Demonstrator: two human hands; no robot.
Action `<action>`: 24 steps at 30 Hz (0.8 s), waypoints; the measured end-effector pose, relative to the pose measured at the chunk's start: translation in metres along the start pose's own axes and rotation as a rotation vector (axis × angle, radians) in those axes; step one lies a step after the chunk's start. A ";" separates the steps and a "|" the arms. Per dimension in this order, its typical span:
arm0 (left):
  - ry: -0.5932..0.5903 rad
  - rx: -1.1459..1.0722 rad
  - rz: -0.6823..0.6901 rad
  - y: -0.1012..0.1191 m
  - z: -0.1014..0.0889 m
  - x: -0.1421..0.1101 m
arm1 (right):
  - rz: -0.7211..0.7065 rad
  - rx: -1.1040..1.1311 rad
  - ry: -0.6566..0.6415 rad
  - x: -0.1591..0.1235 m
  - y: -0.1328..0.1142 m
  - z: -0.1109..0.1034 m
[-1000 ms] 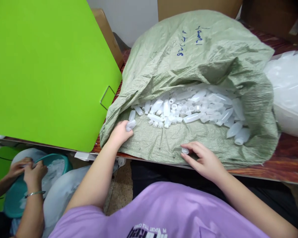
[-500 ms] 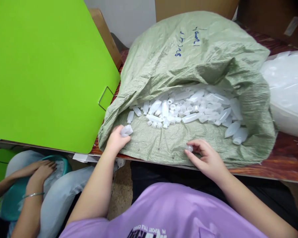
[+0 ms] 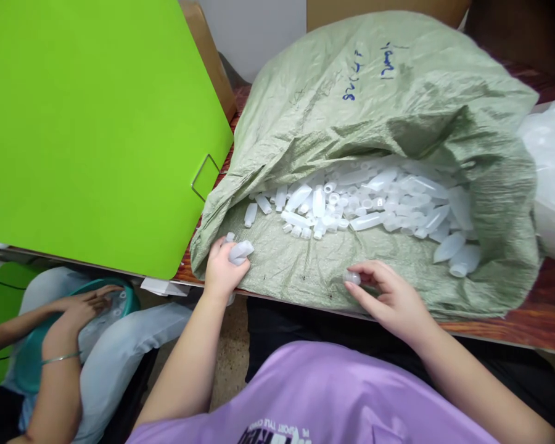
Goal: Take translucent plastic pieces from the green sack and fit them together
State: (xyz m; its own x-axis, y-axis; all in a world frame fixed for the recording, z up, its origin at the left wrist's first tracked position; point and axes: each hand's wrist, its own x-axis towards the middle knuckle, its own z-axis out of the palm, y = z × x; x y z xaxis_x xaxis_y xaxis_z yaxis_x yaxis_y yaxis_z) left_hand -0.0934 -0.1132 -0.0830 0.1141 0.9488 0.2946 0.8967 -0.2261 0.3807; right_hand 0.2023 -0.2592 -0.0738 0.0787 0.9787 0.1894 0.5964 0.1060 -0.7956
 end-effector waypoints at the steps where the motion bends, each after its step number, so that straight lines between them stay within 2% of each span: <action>1: 0.003 0.003 0.011 0.000 0.000 0.000 | 0.002 0.004 -0.006 0.001 -0.001 0.000; 4: -0.037 0.018 -0.016 0.000 -0.004 0.002 | 0.000 0.024 -0.025 0.006 -0.004 0.002; 8: -0.221 0.048 -0.165 0.005 -0.014 0.010 | -0.021 0.047 -0.092 0.012 -0.012 0.005; 11: -0.318 0.070 -0.171 0.006 -0.019 0.014 | -0.037 0.038 -0.149 0.015 -0.018 0.007; 13: -0.295 0.071 -0.117 0.005 -0.018 0.014 | -0.052 0.028 -0.179 0.017 -0.021 0.007; 18: -0.119 0.013 0.084 0.007 -0.018 0.005 | -0.064 0.051 -0.178 0.020 -0.024 0.007; 21: -0.111 -0.204 0.262 0.034 -0.026 -0.006 | -0.071 0.163 -0.120 0.026 -0.031 0.006; 23: -0.180 -0.423 0.358 0.061 -0.031 -0.015 | -0.098 0.247 -0.045 0.031 -0.038 0.004; 24: -0.263 -0.531 0.387 0.075 -0.033 -0.019 | -0.113 0.273 -0.012 0.033 -0.041 0.002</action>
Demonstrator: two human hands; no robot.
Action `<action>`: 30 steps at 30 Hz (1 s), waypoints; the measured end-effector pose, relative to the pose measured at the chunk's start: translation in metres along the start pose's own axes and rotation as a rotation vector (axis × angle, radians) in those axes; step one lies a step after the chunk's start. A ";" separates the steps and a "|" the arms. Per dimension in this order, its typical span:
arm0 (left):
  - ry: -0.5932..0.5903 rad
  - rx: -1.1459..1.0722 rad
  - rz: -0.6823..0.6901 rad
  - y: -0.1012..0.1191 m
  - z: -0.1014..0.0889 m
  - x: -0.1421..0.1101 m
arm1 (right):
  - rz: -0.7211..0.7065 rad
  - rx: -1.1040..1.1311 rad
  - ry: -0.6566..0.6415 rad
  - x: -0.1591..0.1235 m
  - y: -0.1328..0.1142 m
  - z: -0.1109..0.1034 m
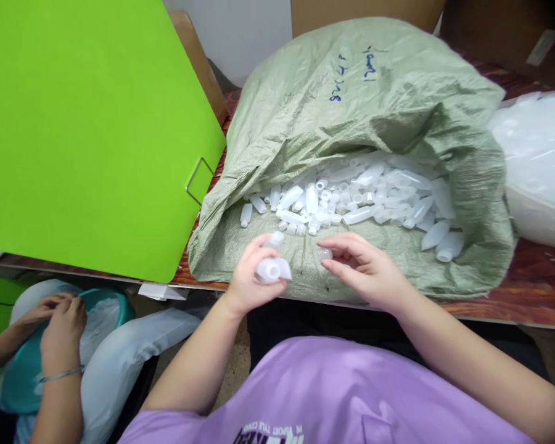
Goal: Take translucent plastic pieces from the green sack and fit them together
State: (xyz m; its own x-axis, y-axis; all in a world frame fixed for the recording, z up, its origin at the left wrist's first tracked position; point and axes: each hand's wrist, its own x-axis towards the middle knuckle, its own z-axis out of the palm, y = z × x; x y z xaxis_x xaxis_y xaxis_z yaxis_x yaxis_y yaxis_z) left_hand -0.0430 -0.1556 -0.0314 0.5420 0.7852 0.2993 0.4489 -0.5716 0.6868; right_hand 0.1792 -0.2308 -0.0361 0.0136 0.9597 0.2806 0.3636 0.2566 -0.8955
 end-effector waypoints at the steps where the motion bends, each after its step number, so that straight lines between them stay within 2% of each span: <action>1: -0.088 -0.113 0.019 0.012 0.006 0.001 | -0.017 0.007 0.016 0.002 -0.003 -0.002; 3: -0.243 -0.298 0.018 0.029 0.018 0.003 | -0.031 -0.014 -0.005 0.003 -0.008 -0.009; 5: -0.353 -0.468 -0.021 0.036 0.027 0.004 | -0.031 -0.056 -0.080 0.001 -0.010 -0.022; 7: -0.476 -0.659 -0.060 0.034 0.034 0.004 | -0.045 -0.082 -0.207 -0.004 -0.012 -0.036; 11: -0.832 -1.056 -0.152 0.023 0.049 0.004 | -0.117 -0.067 -0.514 -0.017 -0.021 -0.059; 15: -1.051 -1.332 -0.335 0.015 0.066 0.002 | -0.180 -0.111 -0.543 -0.030 -0.027 -0.064; 17: -1.097 -1.360 -0.429 0.016 0.070 0.003 | -0.157 -0.155 -0.516 -0.034 -0.026 -0.061; 19: -1.113 -1.309 -0.458 0.020 0.071 0.006 | -0.072 -0.241 -0.452 -0.038 -0.021 -0.055; 23: -1.030 -1.111 -0.323 0.030 0.061 0.019 | 0.138 -0.407 -0.253 -0.049 -0.009 -0.045; 26: -0.928 -1.009 -0.270 0.034 0.052 0.028 | 0.129 -0.388 -0.113 -0.056 -0.002 -0.044; 28: -0.924 -0.984 -0.255 0.034 0.049 0.030 | 0.059 -0.346 -0.128 -0.058 0.000 -0.045; 30: -0.974 -0.943 -0.239 0.034 0.049 0.031 | 0.090 -0.352 -0.196 -0.058 0.000 -0.045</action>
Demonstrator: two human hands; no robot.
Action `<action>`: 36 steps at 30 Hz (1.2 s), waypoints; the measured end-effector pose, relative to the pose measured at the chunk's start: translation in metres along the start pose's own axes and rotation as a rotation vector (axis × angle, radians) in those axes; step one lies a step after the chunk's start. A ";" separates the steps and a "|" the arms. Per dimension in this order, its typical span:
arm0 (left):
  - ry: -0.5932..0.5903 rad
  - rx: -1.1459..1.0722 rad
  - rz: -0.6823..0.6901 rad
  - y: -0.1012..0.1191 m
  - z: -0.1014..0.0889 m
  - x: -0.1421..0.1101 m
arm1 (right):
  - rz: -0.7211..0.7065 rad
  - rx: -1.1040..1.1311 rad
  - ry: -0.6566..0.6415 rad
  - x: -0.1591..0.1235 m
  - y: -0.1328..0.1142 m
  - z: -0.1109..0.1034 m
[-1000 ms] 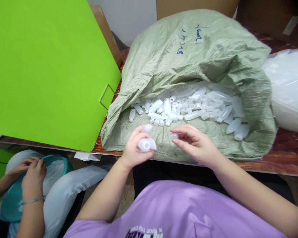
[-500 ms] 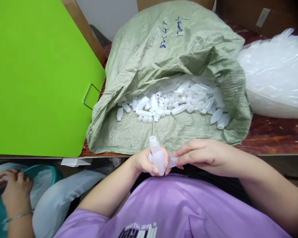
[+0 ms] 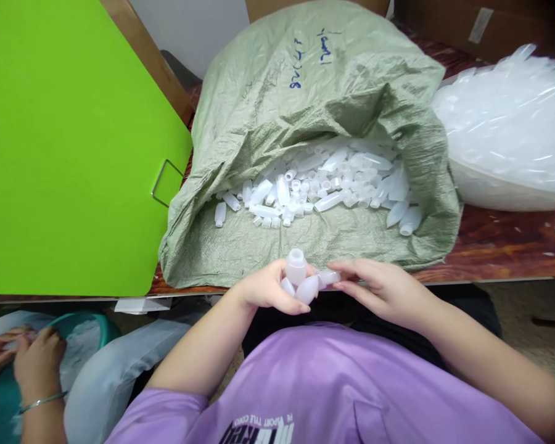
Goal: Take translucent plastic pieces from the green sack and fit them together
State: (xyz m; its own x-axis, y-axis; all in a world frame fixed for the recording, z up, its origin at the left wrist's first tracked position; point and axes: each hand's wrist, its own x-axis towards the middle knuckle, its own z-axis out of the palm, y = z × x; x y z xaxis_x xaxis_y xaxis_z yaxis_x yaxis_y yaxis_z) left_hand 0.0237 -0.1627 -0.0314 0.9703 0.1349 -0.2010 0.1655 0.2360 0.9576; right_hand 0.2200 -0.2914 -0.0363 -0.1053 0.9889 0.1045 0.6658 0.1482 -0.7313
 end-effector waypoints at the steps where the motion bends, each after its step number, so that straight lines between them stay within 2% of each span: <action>1: -0.013 0.017 -0.014 -0.001 0.000 0.000 | 0.042 -0.014 -0.016 0.001 0.000 0.000; 3: 0.000 0.024 -0.032 -0.003 0.002 0.001 | 0.075 -0.026 -0.004 0.004 -0.002 0.000; 5: 0.037 0.018 -0.045 -0.005 0.005 0.000 | -0.030 0.000 0.007 0.006 -0.003 0.002; 7: 0.056 0.039 -0.075 -0.005 0.007 -0.002 | -0.100 0.025 -0.051 0.009 -0.004 0.005; 9: 0.043 0.067 -0.114 -0.005 0.008 -0.005 | -0.016 0.016 -0.096 0.011 -0.004 0.009; 11: 0.056 0.066 -0.134 -0.005 0.008 -0.008 | 0.072 0.045 -0.076 0.012 -0.004 0.012; 16: 0.122 0.035 -0.109 -0.006 0.004 -0.013 | -0.091 0.121 -0.093 0.015 -0.004 0.017; 17: 0.134 0.037 -0.124 -0.007 0.004 -0.014 | -0.067 0.097 -0.096 0.016 -0.005 0.019; 20: 0.204 0.002 -0.198 -0.011 0.007 -0.015 | 0.122 0.037 -0.090 0.020 -0.011 0.029; 22: 0.218 -0.072 -0.207 -0.013 0.008 -0.016 | 0.155 -0.028 -0.091 0.022 -0.013 0.033; 24: 0.171 -0.162 -0.157 -0.014 0.007 -0.018 | 0.027 -0.150 -0.055 0.023 -0.011 0.033; 28: 0.041 -0.311 -0.120 -0.014 0.004 -0.025 | -0.423 -0.409 0.091 0.029 -0.004 0.028; 30: 0.035 -0.319 -0.146 -0.013 0.005 -0.026 | -0.602 -0.422 0.169 0.034 -0.002 0.030; 31: 0.043 -0.306 -0.157 -0.012 0.006 -0.027 | -0.646 -0.391 0.209 0.038 -0.001 0.032; 33: 0.083 -0.263 -0.156 -0.010 0.009 -0.027 | -0.615 -0.272 0.254 0.043 -0.003 0.039; 36: 0.160 -0.183 -0.156 -0.004 0.013 -0.029 | -0.417 -0.008 0.189 0.045 -0.008 0.051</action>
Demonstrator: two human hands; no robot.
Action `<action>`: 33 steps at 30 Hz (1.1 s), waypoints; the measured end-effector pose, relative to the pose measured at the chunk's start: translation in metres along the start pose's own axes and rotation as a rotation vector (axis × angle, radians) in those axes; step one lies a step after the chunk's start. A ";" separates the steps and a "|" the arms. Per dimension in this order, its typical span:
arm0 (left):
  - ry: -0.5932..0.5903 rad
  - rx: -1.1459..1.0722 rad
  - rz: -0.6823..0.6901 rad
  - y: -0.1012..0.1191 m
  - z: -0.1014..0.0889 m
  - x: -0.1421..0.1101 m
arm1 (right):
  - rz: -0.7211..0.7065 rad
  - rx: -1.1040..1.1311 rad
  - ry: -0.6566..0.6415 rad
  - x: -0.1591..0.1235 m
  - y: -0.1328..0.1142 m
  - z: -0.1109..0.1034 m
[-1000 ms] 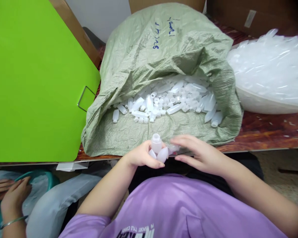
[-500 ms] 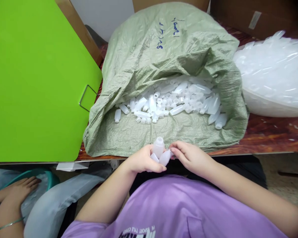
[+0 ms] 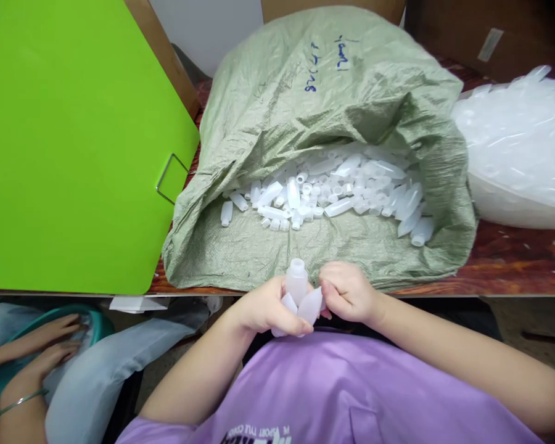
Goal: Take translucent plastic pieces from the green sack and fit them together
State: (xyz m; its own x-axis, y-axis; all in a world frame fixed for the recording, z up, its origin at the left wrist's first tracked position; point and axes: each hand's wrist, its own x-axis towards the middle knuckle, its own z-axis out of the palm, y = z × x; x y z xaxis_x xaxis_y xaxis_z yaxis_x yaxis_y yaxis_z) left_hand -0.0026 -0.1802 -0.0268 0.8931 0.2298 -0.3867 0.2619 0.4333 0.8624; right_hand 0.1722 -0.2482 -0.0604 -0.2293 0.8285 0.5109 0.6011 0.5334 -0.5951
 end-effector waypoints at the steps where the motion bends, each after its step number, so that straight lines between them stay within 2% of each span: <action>1: 0.018 0.021 -0.002 0.001 0.001 -0.001 | 0.077 0.090 -0.023 0.000 -0.002 0.003; 3: 0.025 0.050 -0.015 0.004 0.001 -0.004 | 0.240 0.238 -0.088 0.001 -0.007 0.007; 6: 0.053 0.090 -0.027 0.006 -0.002 -0.007 | 0.488 0.337 -0.210 0.005 -0.012 0.006; 9: 0.152 0.189 0.001 0.006 -0.006 -0.008 | 0.586 0.310 -0.310 0.020 -0.006 -0.003; 12: 0.350 0.379 0.067 0.008 -0.008 -0.008 | 0.613 0.072 -0.255 0.047 0.013 -0.018; 15: 0.676 0.749 0.176 0.011 -0.008 -0.005 | 0.563 -0.408 -0.142 0.079 0.038 -0.028; 17: 0.855 1.009 0.206 0.013 -0.010 -0.002 | 0.481 -0.620 -0.251 0.097 0.052 -0.028; 19: 0.927 1.167 0.150 0.013 -0.015 0.002 | 0.437 -0.678 -0.390 0.108 0.061 -0.024; 21: 0.933 1.230 0.090 0.010 -0.020 0.005 | 0.431 -0.678 -0.446 0.112 0.063 -0.020; 24: 0.907 1.226 0.087 0.004 -0.027 0.011 | 0.486 -0.655 -0.390 0.105 0.052 -0.021; 26: 0.880 1.197 0.112 0.001 -0.029 0.014 | 0.493 -0.509 -0.331 0.094 0.038 -0.026; 28: 0.851 1.157 0.134 0.001 -0.028 0.017 | 0.389 -0.269 -0.256 0.080 0.023 -0.031; 30: 0.810 1.111 0.155 0.002 -0.026 0.020 | 0.215 -0.070 -0.180 0.065 0.010 -0.033; 33: 0.749 1.064 0.184 0.002 -0.022 0.021 | 0.071 0.028 -0.109 0.043 0.000 -0.032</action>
State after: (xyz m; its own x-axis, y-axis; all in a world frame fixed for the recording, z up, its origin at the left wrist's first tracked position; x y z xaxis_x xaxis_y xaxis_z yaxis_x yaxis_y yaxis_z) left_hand 0.0088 -0.1551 -0.0402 0.6187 0.7852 -0.0266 0.6248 -0.4712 0.6226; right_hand 0.1869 -0.2178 -0.0191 -0.2694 0.8772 0.3975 0.5979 0.4759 -0.6450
